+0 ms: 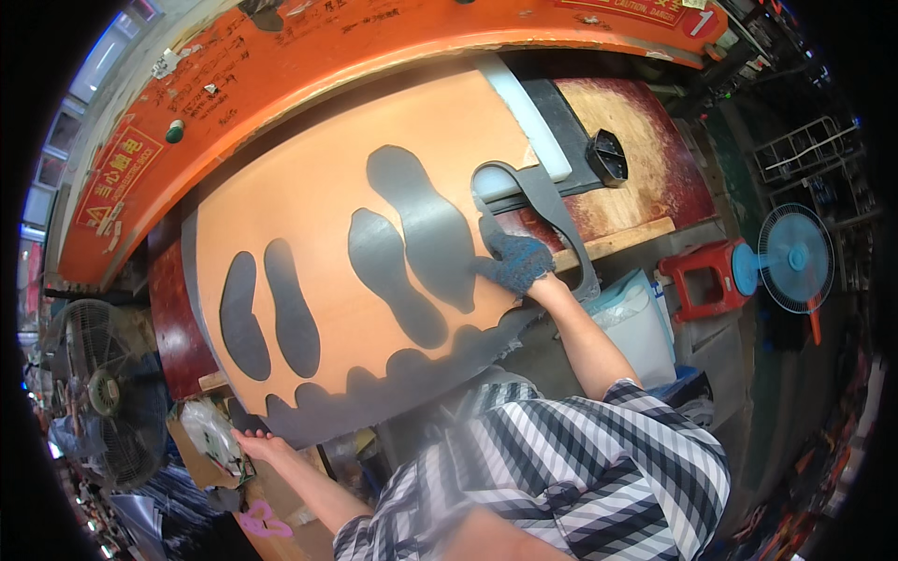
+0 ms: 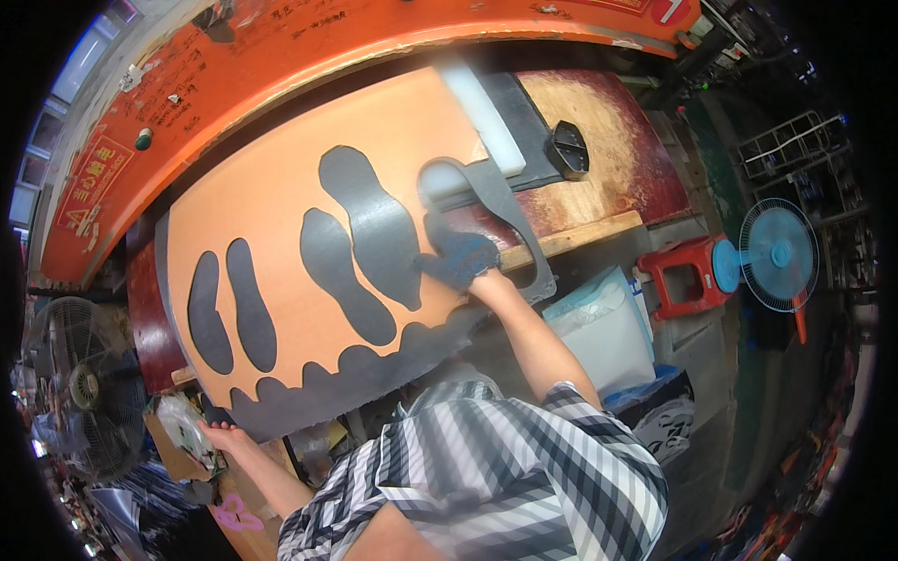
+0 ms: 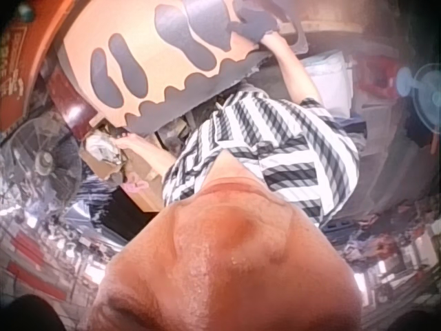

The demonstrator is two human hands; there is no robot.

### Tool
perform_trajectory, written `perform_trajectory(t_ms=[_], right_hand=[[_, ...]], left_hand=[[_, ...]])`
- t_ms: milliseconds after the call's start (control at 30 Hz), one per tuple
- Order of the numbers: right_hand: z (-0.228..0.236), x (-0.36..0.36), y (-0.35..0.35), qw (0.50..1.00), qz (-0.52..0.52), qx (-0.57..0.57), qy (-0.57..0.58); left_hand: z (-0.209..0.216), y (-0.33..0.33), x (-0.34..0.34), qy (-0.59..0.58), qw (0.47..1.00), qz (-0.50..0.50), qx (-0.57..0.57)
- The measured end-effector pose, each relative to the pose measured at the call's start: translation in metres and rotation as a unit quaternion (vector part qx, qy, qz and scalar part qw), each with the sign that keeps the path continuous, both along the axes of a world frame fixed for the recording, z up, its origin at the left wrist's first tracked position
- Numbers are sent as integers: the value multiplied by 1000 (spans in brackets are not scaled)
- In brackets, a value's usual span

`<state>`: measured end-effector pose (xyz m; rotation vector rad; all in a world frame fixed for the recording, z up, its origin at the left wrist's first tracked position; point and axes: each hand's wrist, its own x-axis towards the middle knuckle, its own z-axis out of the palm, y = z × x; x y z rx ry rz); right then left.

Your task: The person places a large sheet of black rubber onto a hydraulic cutting press, aligns it, and operates the machine to cut out multiple insole shapes. After cutting, the person removes the insoles and scrap pieces, trims edges with scissors, and places the finished insoles into a plastic bag.

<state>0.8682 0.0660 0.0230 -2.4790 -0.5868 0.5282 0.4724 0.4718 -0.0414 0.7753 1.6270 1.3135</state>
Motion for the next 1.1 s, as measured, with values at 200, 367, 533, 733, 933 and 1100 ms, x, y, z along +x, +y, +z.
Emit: perform_trajectory(t_ms=[200, 367, 533, 733, 933, 1100], right_hand=[[6, 0, 3, 1000, 0, 3, 9], [6, -2, 5, 1000, -6, -1, 8], [4, -3, 5, 1000, -2, -8, -20], [1, -4, 2, 1000, -11, 18, -23], [-3, -3, 3, 1000, -5, 8, -18], [-8, -1, 1, 999, 4, -8, -34]], left_hand=[[102, -50, 90, -184, 947, -104, 243], [239, -153, 174, -524, 626, -412, 405], [311, -229, 215, -675, 359, -446, 465], [324, -247, 231, -690, 321, -446, 471], [326, -252, 229, -700, 331, -370, 513], [325, -250, 225, -660, 339, -416, 525]])
